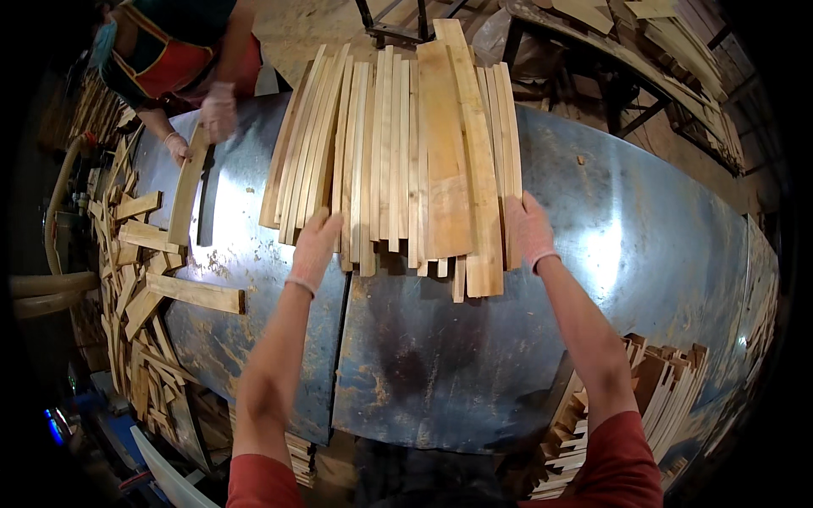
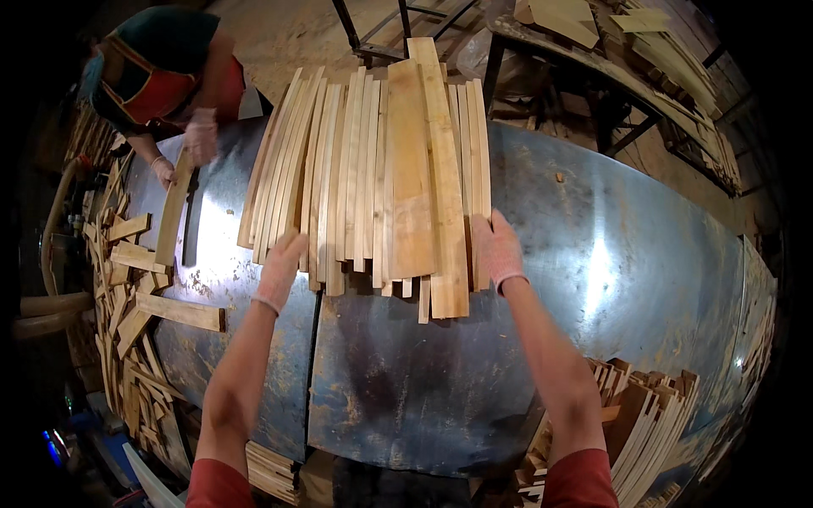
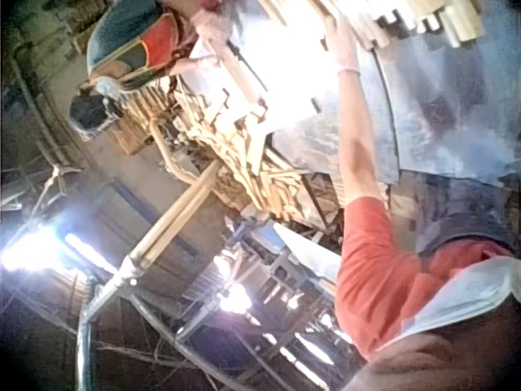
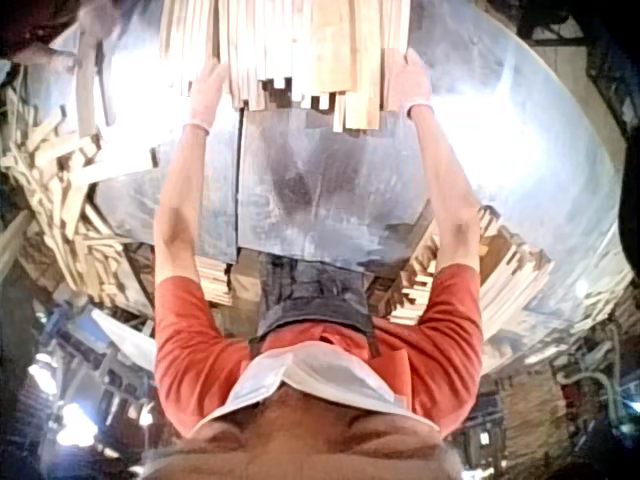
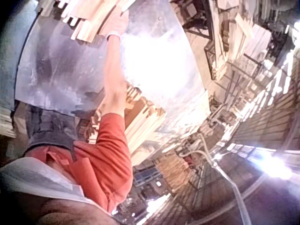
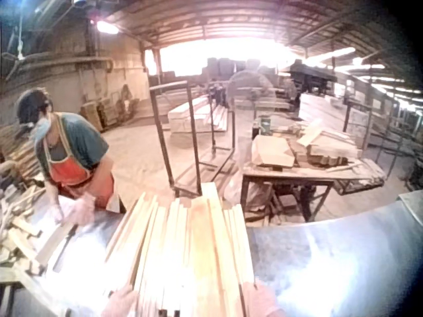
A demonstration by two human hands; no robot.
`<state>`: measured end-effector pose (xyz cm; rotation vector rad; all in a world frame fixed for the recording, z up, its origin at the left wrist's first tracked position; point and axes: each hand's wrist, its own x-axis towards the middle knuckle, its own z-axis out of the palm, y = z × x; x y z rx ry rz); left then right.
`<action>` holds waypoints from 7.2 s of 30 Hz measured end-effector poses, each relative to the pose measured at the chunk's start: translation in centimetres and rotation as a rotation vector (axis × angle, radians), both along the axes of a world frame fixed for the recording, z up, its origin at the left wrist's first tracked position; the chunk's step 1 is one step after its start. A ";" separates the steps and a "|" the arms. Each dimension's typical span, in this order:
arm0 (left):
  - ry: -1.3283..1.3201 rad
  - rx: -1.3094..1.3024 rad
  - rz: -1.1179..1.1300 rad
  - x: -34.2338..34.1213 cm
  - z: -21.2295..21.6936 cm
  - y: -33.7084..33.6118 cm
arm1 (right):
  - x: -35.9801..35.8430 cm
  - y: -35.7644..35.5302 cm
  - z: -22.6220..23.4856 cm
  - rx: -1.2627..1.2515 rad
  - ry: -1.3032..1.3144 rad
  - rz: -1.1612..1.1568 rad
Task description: The person gathers and stacks wooden planks on a metal table and a conveyor belt in a workshop. They repeatedly pick up bundles of planks, align them, and place them in organized piles, occasionally walking to different stations to continue the stacking process.
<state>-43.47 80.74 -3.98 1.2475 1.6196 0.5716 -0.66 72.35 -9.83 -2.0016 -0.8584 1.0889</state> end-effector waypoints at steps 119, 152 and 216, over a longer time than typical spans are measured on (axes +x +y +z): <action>0.376 -0.108 1.229 -33.2 8.2 -87.4 | -42.5 -51.1 11.5 -0.300 0.690 0.789; 0.425 -0.748 1.300 -74.3 -15.1 -87.6 | -60.1 -58.7 5.6 -0.813 0.342 0.878; -0.633 -0.471 0.278 -18.8 4.7 -46.0 | -17.2 -47.8 6.2 -0.022 0.880 -0.136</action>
